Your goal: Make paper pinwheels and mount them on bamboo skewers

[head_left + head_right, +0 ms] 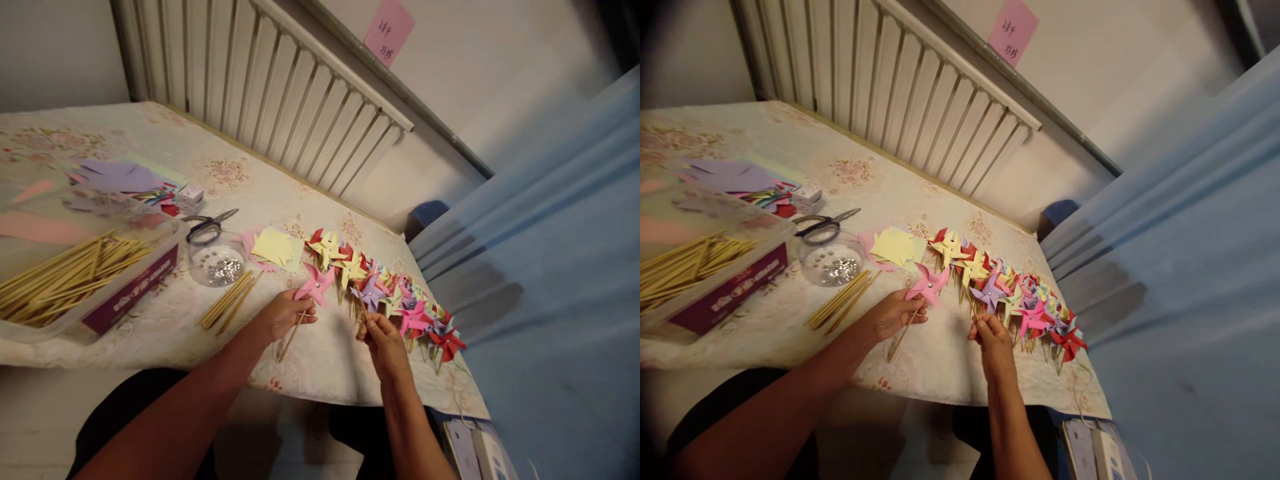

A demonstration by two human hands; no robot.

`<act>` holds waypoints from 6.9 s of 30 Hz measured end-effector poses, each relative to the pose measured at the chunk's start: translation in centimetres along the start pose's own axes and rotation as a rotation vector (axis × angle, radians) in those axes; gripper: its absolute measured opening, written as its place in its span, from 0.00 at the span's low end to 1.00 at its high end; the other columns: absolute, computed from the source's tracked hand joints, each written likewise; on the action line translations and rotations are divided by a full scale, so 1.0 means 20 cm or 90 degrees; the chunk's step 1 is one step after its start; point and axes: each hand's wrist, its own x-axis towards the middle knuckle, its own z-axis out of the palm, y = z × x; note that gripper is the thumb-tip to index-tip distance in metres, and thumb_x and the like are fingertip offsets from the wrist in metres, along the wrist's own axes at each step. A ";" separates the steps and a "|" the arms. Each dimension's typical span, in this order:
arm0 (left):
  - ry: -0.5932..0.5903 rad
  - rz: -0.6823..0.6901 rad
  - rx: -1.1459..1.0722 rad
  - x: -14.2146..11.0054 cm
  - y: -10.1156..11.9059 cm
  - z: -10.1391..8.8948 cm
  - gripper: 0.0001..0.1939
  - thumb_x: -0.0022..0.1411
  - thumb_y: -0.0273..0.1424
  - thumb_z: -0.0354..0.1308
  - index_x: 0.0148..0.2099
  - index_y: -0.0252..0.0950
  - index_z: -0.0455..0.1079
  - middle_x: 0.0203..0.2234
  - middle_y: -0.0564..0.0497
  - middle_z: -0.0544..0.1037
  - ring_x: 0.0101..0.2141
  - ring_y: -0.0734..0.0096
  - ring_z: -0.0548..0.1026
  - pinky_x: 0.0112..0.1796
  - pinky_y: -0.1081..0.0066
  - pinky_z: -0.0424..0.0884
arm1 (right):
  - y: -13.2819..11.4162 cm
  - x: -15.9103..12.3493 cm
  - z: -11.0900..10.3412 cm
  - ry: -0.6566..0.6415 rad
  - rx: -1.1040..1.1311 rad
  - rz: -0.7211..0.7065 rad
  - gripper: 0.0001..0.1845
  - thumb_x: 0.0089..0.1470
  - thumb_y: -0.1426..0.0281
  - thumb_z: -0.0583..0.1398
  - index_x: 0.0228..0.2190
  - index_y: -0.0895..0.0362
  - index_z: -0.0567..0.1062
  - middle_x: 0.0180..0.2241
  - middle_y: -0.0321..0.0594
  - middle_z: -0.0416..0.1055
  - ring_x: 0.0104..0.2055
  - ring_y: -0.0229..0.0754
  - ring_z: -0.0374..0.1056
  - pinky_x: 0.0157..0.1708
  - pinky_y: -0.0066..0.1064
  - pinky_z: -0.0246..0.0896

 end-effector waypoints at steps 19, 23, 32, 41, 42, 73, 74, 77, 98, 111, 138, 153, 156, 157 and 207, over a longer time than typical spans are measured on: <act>0.066 0.112 0.046 0.03 -0.05 0.00 0.17 0.49 0.39 0.68 0.32 0.32 0.68 0.23 0.54 0.69 0.25 0.77 0.66 0.31 0.73 0.62 | 0.16 -0.26 0.37 -0.015 0.135 0.128 0.14 0.48 0.58 0.64 0.25 0.56 0.72 0.25 0.36 0.71 0.27 0.37 0.64 0.30 0.29 0.58; 0.116 0.109 0.031 0.03 -0.06 0.00 0.18 0.46 0.40 0.69 0.32 0.33 0.69 0.25 0.53 0.72 0.28 0.75 0.68 0.33 0.72 0.63 | 0.21 -0.26 0.41 -0.010 0.110 0.095 0.11 0.47 0.60 0.65 0.26 0.56 0.74 0.29 0.36 0.70 0.31 0.38 0.63 0.33 0.28 0.58; 0.143 0.088 -0.023 0.03 -0.07 0.01 0.17 0.44 0.37 0.70 0.33 0.33 0.70 0.26 0.52 0.74 0.29 0.73 0.70 0.32 0.73 0.61 | 0.29 -0.26 0.49 -0.032 0.135 0.129 0.12 0.47 0.61 0.65 0.28 0.56 0.73 0.20 0.30 0.65 0.22 0.34 0.57 0.26 0.26 0.51; 0.152 0.111 -0.032 0.04 -0.07 -0.01 0.16 0.43 0.35 0.69 0.32 0.33 0.69 0.26 0.52 0.73 0.30 0.73 0.70 0.30 0.74 0.61 | 0.30 -0.29 0.49 -0.052 0.180 0.180 0.16 0.44 0.59 0.67 0.28 0.57 0.72 0.24 0.37 0.73 0.19 0.33 0.61 0.22 0.26 0.53; 0.145 0.111 -0.030 0.04 -0.08 -0.01 0.16 0.43 0.34 0.69 0.32 0.33 0.69 0.26 0.52 0.72 0.30 0.73 0.71 0.30 0.74 0.61 | 0.30 -0.28 0.50 -0.049 0.191 0.178 0.15 0.43 0.59 0.68 0.27 0.57 0.73 0.25 0.37 0.74 0.20 0.34 0.62 0.22 0.26 0.53; 0.075 0.062 -0.145 0.02 -0.07 -0.02 0.13 0.56 0.36 0.65 0.40 0.34 0.70 0.37 0.42 0.79 0.38 0.63 0.78 0.37 0.68 0.72 | 0.21 -0.14 0.03 -0.122 0.040 0.040 0.08 0.50 0.63 0.63 0.28 0.55 0.74 0.26 0.36 0.71 0.27 0.38 0.62 0.31 0.31 0.57; 0.082 0.065 -0.138 0.01 -0.06 -0.02 0.13 0.56 0.35 0.65 0.40 0.33 0.69 0.38 0.42 0.79 0.38 0.62 0.78 0.36 0.68 0.72 | 0.21 -0.13 0.02 -0.126 0.031 0.036 0.08 0.50 0.63 0.63 0.28 0.55 0.74 0.26 0.36 0.71 0.27 0.38 0.62 0.32 0.31 0.57; 0.125 0.068 -0.112 0.01 -0.05 -0.01 0.13 0.56 0.34 0.65 0.41 0.33 0.68 0.38 0.41 0.79 0.37 0.62 0.79 0.36 0.68 0.72 | 0.22 -0.12 0.01 -0.139 0.018 0.026 0.08 0.51 0.63 0.63 0.27 0.55 0.75 0.26 0.36 0.72 0.28 0.39 0.62 0.33 0.32 0.57; 0.075 0.157 -0.100 0.00 0.01 0.00 0.33 0.53 0.34 0.67 0.59 0.37 0.62 0.38 0.44 0.79 0.40 0.59 0.79 0.39 0.64 0.73 | 0.15 -0.14 -0.01 -0.161 0.017 0.012 0.07 0.51 0.63 0.63 0.27 0.54 0.74 0.26 0.36 0.71 0.29 0.40 0.64 0.34 0.33 0.57; 0.086 0.129 -0.085 0.03 0.02 -0.04 0.29 0.48 0.30 0.70 0.53 0.32 0.69 0.37 0.44 0.78 0.34 0.63 0.78 0.38 0.62 0.74 | 0.13 -0.14 -0.06 -0.199 -0.015 0.011 0.08 0.52 0.62 0.63 0.28 0.54 0.75 0.29 0.39 0.74 0.31 0.42 0.66 0.36 0.34 0.59; 0.131 0.144 -0.080 0.03 0.00 -0.02 0.26 0.46 0.29 0.71 0.48 0.31 0.71 0.40 0.44 0.76 0.36 0.66 0.76 0.36 0.65 0.75 | -0.03 -0.22 0.16 0.193 -0.461 -0.345 0.09 0.59 0.69 0.55 0.27 0.56 0.71 0.27 0.37 0.67 0.32 0.41 0.63 0.35 0.31 0.57; 0.143 0.153 -0.097 0.02 0.00 0.01 0.25 0.45 0.29 0.71 0.46 0.30 0.72 0.35 0.46 0.77 0.33 0.69 0.76 0.35 0.66 0.75 | 0.05 -0.24 0.25 0.098 -0.527 -0.203 0.11 0.57 0.66 0.54 0.27 0.56 0.72 0.24 0.37 0.69 0.27 0.41 0.64 0.30 0.30 0.54; 0.140 0.153 -0.089 0.02 -0.01 0.02 0.25 0.45 0.29 0.71 0.47 0.31 0.72 0.37 0.46 0.76 0.33 0.69 0.76 0.36 0.65 0.75 | 0.06 -0.23 0.27 0.091 -0.510 -0.185 0.12 0.57 0.66 0.54 0.26 0.56 0.72 0.24 0.37 0.70 0.28 0.41 0.65 0.31 0.30 0.55; 0.138 0.152 -0.087 0.02 -0.01 0.02 0.25 0.45 0.29 0.71 0.47 0.31 0.72 0.37 0.46 0.76 0.33 0.69 0.76 0.36 0.65 0.75 | 0.06 -0.22 0.28 0.090 -0.502 -0.180 0.12 0.57 0.66 0.54 0.26 0.56 0.72 0.24 0.37 0.69 0.28 0.41 0.65 0.31 0.30 0.55; 0.129 0.172 -0.036 0.00 -0.02 0.06 0.17 0.45 0.30 0.69 0.39 0.34 0.71 0.33 0.51 0.76 0.33 0.70 0.75 0.34 0.68 0.72 | 0.02 -0.20 0.38 0.075 -0.254 -0.069 0.12 0.51 0.63 0.57 0.21 0.56 0.71 0.19 0.33 0.66 0.24 0.38 0.61 0.27 0.28 0.56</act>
